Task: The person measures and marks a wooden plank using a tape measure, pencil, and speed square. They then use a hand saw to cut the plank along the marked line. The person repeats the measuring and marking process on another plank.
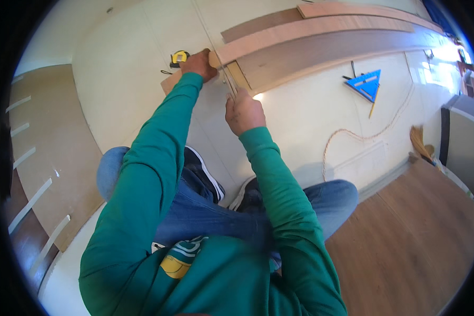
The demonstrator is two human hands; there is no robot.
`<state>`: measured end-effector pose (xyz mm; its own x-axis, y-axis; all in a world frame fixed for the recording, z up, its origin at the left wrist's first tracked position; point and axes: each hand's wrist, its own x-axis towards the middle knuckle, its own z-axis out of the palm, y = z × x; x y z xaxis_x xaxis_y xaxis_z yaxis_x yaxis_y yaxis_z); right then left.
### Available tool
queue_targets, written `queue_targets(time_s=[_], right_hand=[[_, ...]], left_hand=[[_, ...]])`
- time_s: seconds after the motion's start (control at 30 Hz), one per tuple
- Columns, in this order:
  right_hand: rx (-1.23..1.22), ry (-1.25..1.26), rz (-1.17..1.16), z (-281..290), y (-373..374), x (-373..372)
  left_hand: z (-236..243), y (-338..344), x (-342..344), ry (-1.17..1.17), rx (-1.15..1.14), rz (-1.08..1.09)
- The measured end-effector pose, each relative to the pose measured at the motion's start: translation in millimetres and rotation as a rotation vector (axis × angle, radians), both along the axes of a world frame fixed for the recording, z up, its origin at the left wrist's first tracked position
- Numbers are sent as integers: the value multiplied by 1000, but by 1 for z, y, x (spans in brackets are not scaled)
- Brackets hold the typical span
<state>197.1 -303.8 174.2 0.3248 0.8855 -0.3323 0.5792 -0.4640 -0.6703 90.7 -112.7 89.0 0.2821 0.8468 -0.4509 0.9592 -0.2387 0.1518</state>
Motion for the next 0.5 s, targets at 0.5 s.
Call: queue_targets(time_s=[0.5], right_hand=[[-70, -46, 9, -4, 40, 1]], left_hand=[[15, 7, 7, 4, -28, 14]])
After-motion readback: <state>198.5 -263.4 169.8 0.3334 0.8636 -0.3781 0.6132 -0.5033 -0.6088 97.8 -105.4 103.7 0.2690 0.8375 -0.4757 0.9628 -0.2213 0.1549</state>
